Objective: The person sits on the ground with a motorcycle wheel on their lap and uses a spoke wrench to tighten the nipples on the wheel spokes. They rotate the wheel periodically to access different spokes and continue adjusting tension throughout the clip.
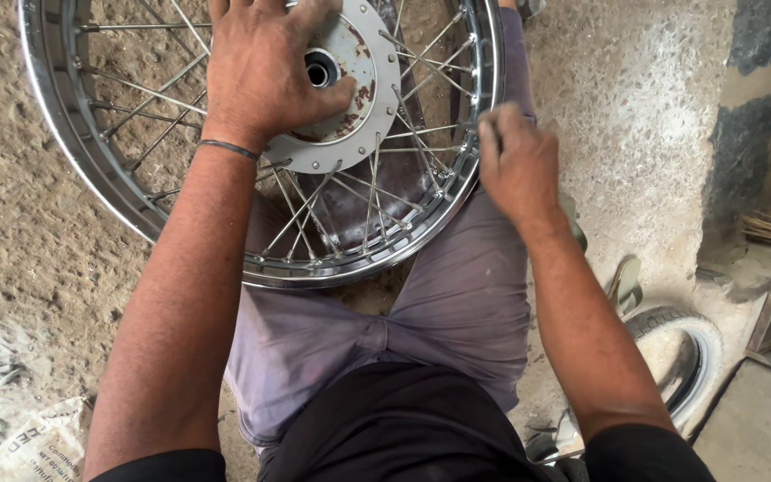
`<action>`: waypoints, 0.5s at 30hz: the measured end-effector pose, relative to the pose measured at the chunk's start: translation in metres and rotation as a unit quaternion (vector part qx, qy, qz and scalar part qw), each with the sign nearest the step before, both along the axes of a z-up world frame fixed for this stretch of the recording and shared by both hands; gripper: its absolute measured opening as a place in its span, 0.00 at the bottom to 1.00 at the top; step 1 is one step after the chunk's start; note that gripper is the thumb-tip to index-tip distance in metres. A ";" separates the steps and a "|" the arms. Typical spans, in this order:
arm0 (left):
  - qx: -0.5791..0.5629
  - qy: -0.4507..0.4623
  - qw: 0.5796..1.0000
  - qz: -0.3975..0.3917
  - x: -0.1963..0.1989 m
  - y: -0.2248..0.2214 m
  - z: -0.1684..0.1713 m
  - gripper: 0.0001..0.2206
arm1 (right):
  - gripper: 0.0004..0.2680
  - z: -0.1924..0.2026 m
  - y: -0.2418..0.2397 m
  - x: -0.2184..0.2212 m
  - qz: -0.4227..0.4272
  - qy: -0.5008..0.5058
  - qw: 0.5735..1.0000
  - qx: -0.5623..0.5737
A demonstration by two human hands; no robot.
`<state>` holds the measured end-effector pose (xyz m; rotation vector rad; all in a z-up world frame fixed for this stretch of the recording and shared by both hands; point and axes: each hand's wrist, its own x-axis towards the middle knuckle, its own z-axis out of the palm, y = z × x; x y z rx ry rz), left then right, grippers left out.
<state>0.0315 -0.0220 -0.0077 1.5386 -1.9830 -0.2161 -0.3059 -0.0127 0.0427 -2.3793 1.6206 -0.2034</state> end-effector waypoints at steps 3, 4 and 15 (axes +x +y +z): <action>-0.012 -0.007 1.000 0.004 -0.001 -0.002 -0.002 0.27 | 0.02 0.003 0.023 0.006 -0.006 0.070 0.998 -0.002; -0.010 -0.011 1.000 0.004 -0.002 -0.001 -0.003 0.27 | 0.03 0.000 0.030 0.008 -0.004 0.076 0.997 -0.027; -0.014 0.013 1.000 -0.021 0.000 -0.003 -0.004 0.25 | 0.04 -0.038 -0.068 0.017 -0.011 -0.058 0.997 -0.042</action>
